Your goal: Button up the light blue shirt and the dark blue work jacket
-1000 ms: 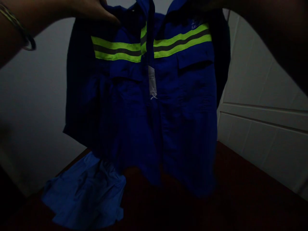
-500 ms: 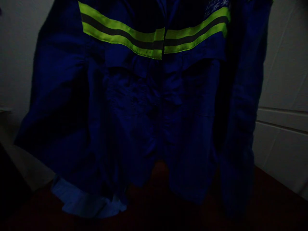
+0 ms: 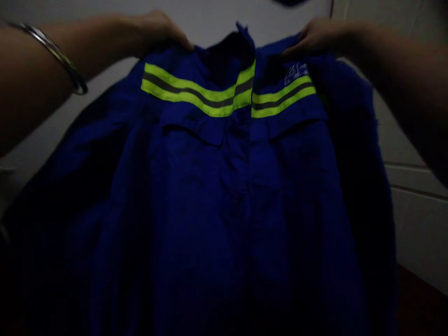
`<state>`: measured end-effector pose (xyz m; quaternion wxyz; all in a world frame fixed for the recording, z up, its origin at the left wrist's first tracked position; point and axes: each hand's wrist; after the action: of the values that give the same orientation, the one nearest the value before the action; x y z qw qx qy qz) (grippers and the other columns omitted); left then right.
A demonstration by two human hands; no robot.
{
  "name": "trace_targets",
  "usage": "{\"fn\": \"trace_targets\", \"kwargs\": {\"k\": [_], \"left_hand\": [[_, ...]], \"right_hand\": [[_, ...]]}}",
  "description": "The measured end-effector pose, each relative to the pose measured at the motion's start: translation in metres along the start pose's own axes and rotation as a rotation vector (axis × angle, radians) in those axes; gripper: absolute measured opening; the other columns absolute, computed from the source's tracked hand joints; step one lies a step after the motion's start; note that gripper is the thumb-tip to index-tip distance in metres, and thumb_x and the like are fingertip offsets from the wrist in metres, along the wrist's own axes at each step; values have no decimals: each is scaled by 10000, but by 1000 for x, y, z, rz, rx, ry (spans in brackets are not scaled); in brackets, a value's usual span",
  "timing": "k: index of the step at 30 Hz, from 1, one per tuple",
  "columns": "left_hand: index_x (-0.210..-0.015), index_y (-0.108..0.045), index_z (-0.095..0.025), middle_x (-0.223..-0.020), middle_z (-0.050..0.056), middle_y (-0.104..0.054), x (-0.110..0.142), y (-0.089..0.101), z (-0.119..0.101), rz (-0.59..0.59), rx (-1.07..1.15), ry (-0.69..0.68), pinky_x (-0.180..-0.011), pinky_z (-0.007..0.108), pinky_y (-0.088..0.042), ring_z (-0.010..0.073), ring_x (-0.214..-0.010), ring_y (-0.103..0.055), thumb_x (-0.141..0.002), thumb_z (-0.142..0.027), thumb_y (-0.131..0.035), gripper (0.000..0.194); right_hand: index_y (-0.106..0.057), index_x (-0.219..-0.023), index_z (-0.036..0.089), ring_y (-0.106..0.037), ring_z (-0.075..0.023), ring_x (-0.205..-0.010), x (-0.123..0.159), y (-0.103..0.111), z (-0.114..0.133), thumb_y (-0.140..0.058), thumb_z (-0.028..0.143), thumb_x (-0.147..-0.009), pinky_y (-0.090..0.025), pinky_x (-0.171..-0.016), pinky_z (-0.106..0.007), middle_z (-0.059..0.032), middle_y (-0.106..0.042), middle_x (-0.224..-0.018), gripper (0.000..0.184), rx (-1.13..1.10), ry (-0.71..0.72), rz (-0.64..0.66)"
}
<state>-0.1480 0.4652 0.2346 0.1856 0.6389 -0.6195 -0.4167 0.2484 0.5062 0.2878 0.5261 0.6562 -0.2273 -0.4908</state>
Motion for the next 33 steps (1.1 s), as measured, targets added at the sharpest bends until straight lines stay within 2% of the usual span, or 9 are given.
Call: {"fn": "trace_targets", "kwargs": {"k": [3,6,9,12,16,18,22,26,33], "left_hand": [[-1125,-499,63,-920,58,-612,18,29,-44,-75,133,-96,-738,290,-397,103,-745,-593,-773,-264,-578,487],[-970,-618,-31,-722,30,-641,30,41,-57,-7,86,-46,-642,231,-455,100,-618,-591,-663,-296,-673,409],[-778,-666,-113,-618,6,-627,27,46,-56,18,-98,-17,-539,192,-437,105,-560,-569,-612,-368,-690,305],[-685,-667,-121,-568,10,-608,17,50,-70,3,-340,27,-488,198,-403,116,-530,-542,-614,-390,-665,279],[-734,-682,-126,-683,50,-647,3,44,-104,24,-751,105,-574,211,-424,160,-661,-592,-673,-389,-601,282],[-812,-685,-135,-798,85,-666,-2,31,-109,86,-943,136,-639,228,-443,192,-759,-611,-711,-390,-561,301],[-959,-657,-110,-1004,177,-634,-3,-3,-84,204,-1137,126,-754,315,-453,274,-927,-592,-764,-330,-508,330],[-975,-649,-89,-1036,216,-612,2,-32,-47,292,-1148,130,-838,376,-418,302,-993,-563,-804,-241,-459,297],[-946,-664,-91,-1002,222,-624,7,-60,5,379,-1139,148,-829,383,-418,305,-974,-579,-836,-211,-428,286]], "right_hand": [[-558,-1055,-105,-594,-168,-778,14,15,50,-504,490,-719,-391,-615,-226,-189,-611,-941,686,-31,-113,-9],[-634,-961,-50,-578,-98,-658,14,9,75,-569,405,-748,-407,-580,-187,-140,-649,-855,507,71,-126,28],[-681,-899,38,-565,-107,-638,2,-1,74,-588,359,-758,-403,-560,-181,-73,-669,-767,363,169,-40,77],[-695,-862,72,-585,-140,-667,-8,-5,62,-593,377,-749,-403,-564,-195,-86,-676,-763,342,118,7,97],[-684,-932,165,-610,-210,-836,-13,-3,47,-604,473,-713,-434,-643,-240,-111,-669,-940,387,84,42,109],[-673,-963,178,-601,-240,-908,-17,-11,43,-592,500,-718,-442,-689,-271,-127,-653,-1004,413,102,60,114],[-645,-1024,164,-585,-264,-968,-21,-49,43,-555,448,-771,-442,-743,-302,-154,-625,-1071,391,97,101,166],[-618,-1073,121,-561,-280,-1015,-21,-91,49,-515,399,-813,-426,-801,-323,-200,-601,-1093,394,93,110,208],[-623,-1055,75,-575,-281,-1000,-22,-143,59,-440,209,-847,-429,-800,-332,-236,-608,-1052,308,100,88,249]]}}
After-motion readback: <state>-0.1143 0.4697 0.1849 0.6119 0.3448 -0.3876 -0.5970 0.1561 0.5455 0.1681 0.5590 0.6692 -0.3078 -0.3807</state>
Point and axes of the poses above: each hand's wrist, its own x-axis away from the middle knuckle, its own y-axis out of the back of the hand, z = x × y
